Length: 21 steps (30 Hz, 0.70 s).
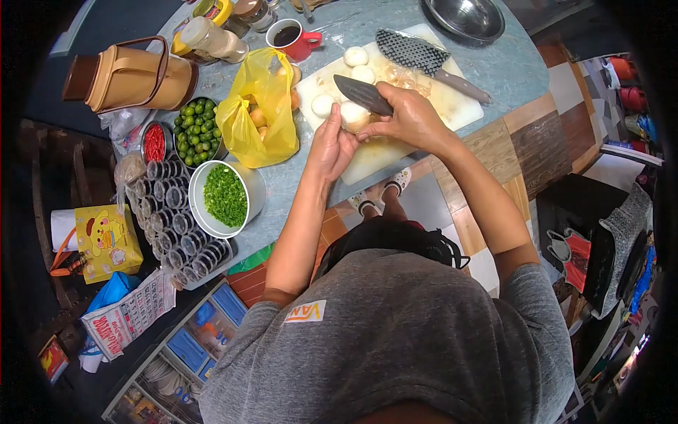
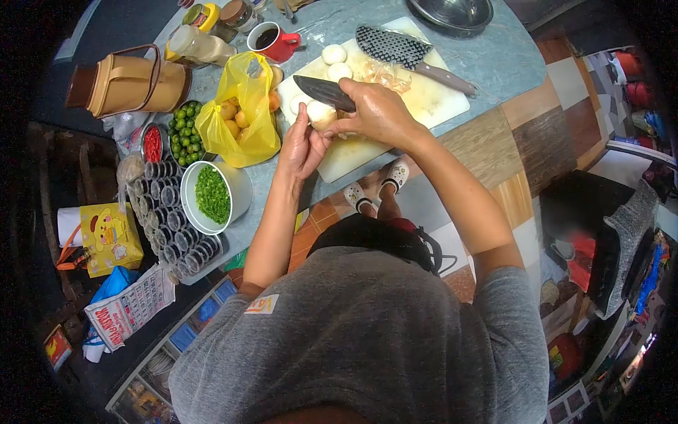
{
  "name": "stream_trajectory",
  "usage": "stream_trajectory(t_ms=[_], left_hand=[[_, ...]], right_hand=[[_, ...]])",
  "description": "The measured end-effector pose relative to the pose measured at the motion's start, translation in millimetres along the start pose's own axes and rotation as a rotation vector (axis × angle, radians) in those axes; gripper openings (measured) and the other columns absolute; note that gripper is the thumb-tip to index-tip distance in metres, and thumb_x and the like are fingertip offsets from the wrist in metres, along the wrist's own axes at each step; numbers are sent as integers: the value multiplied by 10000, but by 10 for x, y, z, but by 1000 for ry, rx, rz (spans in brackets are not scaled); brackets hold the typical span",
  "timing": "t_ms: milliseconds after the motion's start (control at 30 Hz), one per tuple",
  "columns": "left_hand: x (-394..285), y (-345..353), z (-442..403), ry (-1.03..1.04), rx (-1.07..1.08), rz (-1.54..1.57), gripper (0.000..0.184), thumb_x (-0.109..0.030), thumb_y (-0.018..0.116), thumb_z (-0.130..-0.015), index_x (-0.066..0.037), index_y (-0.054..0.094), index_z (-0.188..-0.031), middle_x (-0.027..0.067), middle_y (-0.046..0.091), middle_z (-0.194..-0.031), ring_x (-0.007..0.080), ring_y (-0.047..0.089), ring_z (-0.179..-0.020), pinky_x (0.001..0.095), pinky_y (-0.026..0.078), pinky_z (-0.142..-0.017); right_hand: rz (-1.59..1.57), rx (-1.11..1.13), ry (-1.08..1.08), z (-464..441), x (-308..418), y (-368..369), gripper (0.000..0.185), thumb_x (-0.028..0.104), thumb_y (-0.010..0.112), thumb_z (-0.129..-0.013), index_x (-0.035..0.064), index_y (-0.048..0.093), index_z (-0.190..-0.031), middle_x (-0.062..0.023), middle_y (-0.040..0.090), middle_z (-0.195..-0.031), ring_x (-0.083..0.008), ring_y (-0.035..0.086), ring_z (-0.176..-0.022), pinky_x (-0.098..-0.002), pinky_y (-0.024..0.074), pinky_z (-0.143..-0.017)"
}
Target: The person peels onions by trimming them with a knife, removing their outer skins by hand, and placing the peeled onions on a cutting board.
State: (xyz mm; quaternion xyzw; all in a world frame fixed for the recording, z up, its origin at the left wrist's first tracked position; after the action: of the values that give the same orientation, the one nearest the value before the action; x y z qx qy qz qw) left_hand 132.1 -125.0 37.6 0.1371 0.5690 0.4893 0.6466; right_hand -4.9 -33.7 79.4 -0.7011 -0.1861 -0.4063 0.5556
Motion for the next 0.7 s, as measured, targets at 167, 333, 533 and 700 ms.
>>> stream_trajectory(t_ms=[167,333,533,700], left_hand=[[71,-40,16,-11,4,38,519,-421,296,-1007,1,409,-1287,134,547,-1209,216,549,-1045,338,457,-877],[160,-119,-4,24,101,115,514,-453,288,-1001,-24,466,-1220,73,570,-1103,145,527,-901,280,432,-778],[196,-132,4,57,105,173,509,-459,285,-999,-33,480,-1198,59,571,-1066,134,523,-918,274,431,-776],[204,0,-6,122,-59,172,498,-436,325,-993,-10,476,-1201,90,574,-1125,182,536,-1040,327,435,-920]], right_hand=[[-39,-15,43,6,23,24,518,374,826,-640,-14,559,-855,-150,581,-710,-251,557,-632,-343,444,-598],[-151,-66,22,42,30,86,520,468,741,-717,-7,548,-796,-210,601,-692,-357,613,-670,-390,456,-598],[-155,-62,66,86,73,180,465,460,672,-793,14,540,-770,-200,610,-688,-373,609,-671,-410,457,-594],[46,-81,87,92,128,223,425,437,665,-810,23,569,-795,-169,616,-691,-338,607,-650,-388,455,-580]])
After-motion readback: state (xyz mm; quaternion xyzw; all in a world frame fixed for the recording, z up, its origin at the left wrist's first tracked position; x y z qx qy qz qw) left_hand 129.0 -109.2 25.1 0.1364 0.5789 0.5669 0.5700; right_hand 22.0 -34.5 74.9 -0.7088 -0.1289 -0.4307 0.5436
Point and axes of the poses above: each hand's wrist, its own z-axis away from the middle knuckle, its own y-axis out of the palm, x = y × z, the point moved 2 cm from there along -z, towards the middle knuckle
